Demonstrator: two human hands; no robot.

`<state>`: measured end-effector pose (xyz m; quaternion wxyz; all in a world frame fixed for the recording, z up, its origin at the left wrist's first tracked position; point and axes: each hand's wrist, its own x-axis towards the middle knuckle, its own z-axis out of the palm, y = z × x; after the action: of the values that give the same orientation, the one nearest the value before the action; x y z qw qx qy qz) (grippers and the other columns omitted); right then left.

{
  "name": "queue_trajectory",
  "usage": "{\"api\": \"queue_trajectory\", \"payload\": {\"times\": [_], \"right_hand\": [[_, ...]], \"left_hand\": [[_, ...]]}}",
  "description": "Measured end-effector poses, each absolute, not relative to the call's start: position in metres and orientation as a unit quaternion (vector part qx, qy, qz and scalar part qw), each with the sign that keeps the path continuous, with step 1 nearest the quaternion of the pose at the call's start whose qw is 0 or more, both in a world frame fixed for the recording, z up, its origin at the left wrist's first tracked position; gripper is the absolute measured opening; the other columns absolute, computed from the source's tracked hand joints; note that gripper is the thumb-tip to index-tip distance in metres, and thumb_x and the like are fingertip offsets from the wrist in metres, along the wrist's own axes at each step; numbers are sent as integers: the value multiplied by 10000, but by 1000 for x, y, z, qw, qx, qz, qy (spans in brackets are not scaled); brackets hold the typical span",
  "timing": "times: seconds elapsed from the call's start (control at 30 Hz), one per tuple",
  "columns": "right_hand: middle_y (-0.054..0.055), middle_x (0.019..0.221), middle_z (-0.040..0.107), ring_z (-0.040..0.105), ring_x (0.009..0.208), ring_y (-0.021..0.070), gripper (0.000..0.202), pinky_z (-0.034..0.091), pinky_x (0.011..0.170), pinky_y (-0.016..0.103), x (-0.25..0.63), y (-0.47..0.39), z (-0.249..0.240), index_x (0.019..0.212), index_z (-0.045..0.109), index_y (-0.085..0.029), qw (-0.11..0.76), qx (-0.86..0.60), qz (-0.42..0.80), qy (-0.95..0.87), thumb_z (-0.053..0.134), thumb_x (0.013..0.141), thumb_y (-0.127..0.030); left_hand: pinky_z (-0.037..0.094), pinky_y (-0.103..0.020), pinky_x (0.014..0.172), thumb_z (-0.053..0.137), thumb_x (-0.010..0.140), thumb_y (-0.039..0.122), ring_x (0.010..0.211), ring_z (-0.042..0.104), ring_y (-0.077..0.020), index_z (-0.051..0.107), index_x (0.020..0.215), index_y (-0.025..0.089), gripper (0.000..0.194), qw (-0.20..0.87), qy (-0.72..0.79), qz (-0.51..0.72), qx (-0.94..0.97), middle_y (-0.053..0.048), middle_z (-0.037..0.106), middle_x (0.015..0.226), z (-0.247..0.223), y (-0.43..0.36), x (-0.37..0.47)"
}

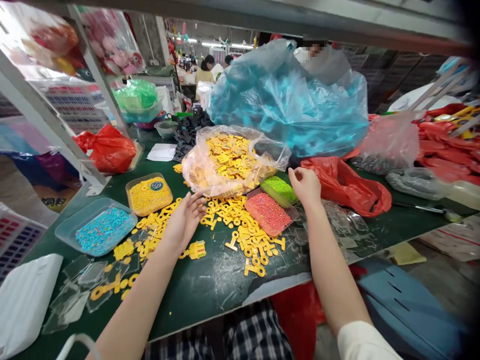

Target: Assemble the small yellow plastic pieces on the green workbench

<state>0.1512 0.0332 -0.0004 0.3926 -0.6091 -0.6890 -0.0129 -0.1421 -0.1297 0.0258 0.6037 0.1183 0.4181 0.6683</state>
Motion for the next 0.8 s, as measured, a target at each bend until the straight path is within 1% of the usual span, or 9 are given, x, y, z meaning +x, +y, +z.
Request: {"api": "queue_trajectory", "payload": {"times": [0.2,0.27,0.33,0.37,0.43,0.5,0.57,0.7,0.8], "right_hand": [[45,674,594,529,705,197,432,367,662,307,171,18,4,657,519,-225,450,-597,2,-664,357,916,-530],[37,674,586,526,686,189,430,375,658,304,180,5,12,667,517,-224,478,-586,12,-655,351,927,-524],[26,664,572,518,661,183,417,377,644,301,190,-14,17,673,511,-226,477,-584,30,-656,365,929,-521],[23,660,570,518,658,184,408,381,643,302,195,-25,16,677,513,-227,465,-588,39,-661,379,926,-522],[29,680,588,533,685,198,383,402,671,317,205,-47,7,699,530,-228,426,-602,48,-674,404,920,-513],[52,760,633,559,768,225,342,428,741,348,214,-67,-8,750,568,-228,371,-609,43,-700,413,922,-480],[76,887,672,574,875,252,295,441,827,386,222,-81,-25,848,612,-224,315,-606,40,-730,432,919,-447],[93,1109,680,579,990,284,317,461,878,434,231,-93,-51,1065,640,-210,246,-600,39,-760,484,898,-429],[102,1140,685,594,989,298,360,478,850,451,235,-91,-60,1123,640,-210,241,-619,16,-748,489,888,-437]], "left_hand": [[465,-212,706,509,950,241,689,566,-115,680,954,142,198,510,413,685,315,-29,626,779,31,-106,-71],[467,-246,792,545,929,258,777,587,-143,680,973,177,163,436,413,685,413,-38,641,838,30,-94,-45],[435,-313,941,582,905,292,940,598,-193,675,1031,208,178,353,423,637,540,-65,666,974,26,-82,-25],[382,-365,1028,594,896,321,1044,581,-226,670,1070,220,215,316,432,589,605,-82,667,1063,22,-78,-19],[205,-489,1151,613,874,408,1246,489,-306,654,1149,233,328,256,458,477,705,-113,631,1236,11,-71,-11],[27,-576,1168,623,844,514,1383,352,-374,625,1233,246,473,213,484,394,751,-129,562,1369,1,-68,-11],[-60,-602,1155,591,840,592,1443,252,-393,574,1318,269,577,183,494,361,770,-123,492,1453,-4,-69,-16],[-68,-567,1168,475,897,634,1481,188,-344,454,1427,314,619,143,486,372,778,-90,407,1529,4,-76,-42],[1,-518,1193,440,921,622,1484,188,-310,390,1466,294,638,124,497,386,767,-91,369,1556,13,-86,-74]]}}
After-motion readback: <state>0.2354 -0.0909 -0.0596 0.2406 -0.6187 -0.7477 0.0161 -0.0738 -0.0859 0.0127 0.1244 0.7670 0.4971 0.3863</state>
